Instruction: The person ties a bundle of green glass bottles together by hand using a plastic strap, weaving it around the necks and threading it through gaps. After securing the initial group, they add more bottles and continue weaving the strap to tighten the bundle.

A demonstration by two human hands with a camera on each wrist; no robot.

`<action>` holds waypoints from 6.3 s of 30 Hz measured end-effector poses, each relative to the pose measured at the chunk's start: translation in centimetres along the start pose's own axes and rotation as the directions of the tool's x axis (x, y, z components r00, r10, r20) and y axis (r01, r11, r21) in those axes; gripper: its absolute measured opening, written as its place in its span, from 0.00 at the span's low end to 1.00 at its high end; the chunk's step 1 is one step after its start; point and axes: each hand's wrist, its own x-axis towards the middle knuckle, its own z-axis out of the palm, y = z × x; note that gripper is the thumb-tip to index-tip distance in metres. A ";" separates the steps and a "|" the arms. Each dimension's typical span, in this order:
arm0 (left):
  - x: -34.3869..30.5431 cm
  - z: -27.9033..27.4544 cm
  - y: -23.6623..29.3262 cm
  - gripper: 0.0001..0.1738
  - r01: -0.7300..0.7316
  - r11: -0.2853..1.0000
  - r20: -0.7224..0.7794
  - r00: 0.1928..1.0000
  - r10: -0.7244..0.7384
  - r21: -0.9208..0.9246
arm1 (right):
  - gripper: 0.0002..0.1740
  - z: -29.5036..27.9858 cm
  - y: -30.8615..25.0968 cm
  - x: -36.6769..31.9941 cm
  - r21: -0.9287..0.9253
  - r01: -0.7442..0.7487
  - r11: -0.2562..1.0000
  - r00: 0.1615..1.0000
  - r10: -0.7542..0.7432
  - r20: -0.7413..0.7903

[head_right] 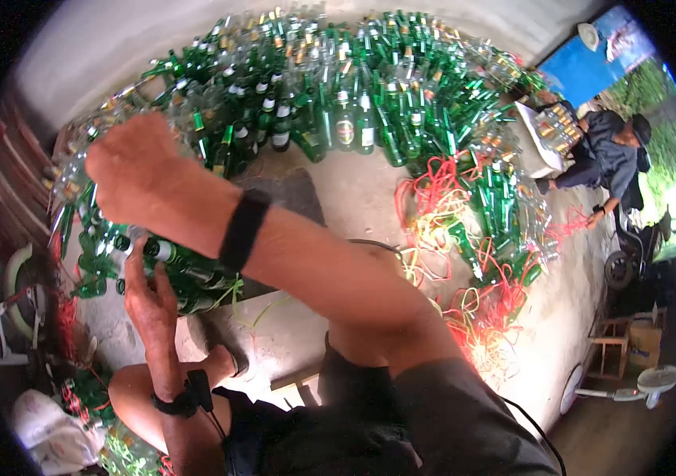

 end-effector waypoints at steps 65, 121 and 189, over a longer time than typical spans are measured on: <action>0.1 0.7 0.4 0.18 0.058 0.996 -0.123 0.991 -0.049 0.069 | 0.13 5.6 2.0 -2.8 -0.036 -0.085 0.996 0.945 0.092 0.314; 0.0 0.7 0.4 0.23 0.096 0.994 -0.061 0.994 -0.093 0.060 | 0.23 8.2 2.3 -5.4 -0.175 -0.015 0.984 0.857 0.103 0.505; -9.2 2.0 4.3 0.25 0.085 0.977 -0.108 0.988 -0.108 -0.197 | 0.11 3.9 -2.2 -25.3 0.248 -0.638 0.729 0.713 0.437 0.549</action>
